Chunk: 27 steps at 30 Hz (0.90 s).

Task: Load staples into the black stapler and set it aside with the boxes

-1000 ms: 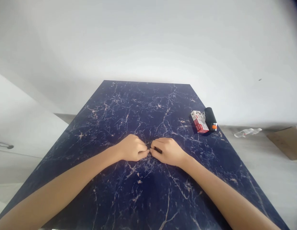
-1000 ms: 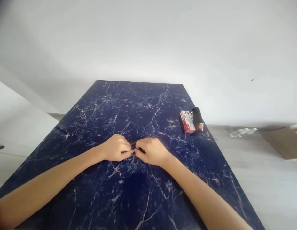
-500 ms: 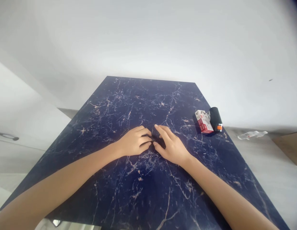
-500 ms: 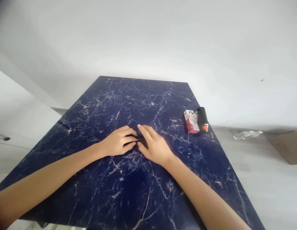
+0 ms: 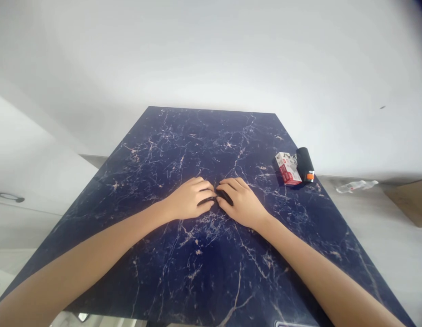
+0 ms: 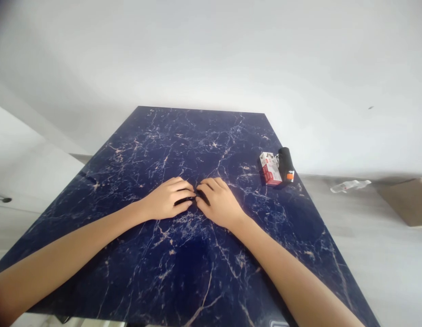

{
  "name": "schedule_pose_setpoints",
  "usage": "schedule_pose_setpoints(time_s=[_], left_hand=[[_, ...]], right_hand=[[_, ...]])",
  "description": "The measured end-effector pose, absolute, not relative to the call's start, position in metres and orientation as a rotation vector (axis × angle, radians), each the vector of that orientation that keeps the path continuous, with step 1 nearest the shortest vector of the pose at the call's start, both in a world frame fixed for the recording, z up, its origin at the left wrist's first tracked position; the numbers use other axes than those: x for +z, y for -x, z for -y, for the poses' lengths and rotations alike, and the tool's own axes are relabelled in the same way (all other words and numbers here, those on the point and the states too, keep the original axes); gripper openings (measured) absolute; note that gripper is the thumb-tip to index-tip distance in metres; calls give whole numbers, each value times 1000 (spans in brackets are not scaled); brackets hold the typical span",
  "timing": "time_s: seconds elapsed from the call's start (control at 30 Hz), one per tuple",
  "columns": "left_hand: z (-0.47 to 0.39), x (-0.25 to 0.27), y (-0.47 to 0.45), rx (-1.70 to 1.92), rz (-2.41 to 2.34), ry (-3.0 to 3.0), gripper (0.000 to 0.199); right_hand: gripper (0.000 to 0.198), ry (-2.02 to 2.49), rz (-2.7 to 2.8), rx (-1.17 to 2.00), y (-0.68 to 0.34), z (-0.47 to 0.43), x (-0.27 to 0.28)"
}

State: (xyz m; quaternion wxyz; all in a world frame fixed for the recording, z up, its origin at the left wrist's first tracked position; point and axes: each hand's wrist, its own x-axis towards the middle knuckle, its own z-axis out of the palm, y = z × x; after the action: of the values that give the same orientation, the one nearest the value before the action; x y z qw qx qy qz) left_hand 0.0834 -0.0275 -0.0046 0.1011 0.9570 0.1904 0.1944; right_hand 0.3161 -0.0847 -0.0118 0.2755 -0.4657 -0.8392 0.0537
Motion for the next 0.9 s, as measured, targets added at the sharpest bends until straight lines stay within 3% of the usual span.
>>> schedule_pose_setpoints(time_s=[0.47,0.6,0.67,0.8,0.9], left_hand=[[26,-7,-84,579,-551,-2841,23],[27,-4,-84,545,-579,-2822,39],[27,-4,-84,529,-593,-2819,45],[26,-7,-84,558,-545,-2840,28],[26,-9,-83,565,-544,-2836,32]], right_hand=[[19,1236,2242,124,-317,84,-12],[17,1273,2244,131,-315,86,-11],[21,1313,2227,116,-316,86,-11],[32,1548,2082,-85,-335,80,-11],[48,1894,1733,-286,-376,69,-8]])
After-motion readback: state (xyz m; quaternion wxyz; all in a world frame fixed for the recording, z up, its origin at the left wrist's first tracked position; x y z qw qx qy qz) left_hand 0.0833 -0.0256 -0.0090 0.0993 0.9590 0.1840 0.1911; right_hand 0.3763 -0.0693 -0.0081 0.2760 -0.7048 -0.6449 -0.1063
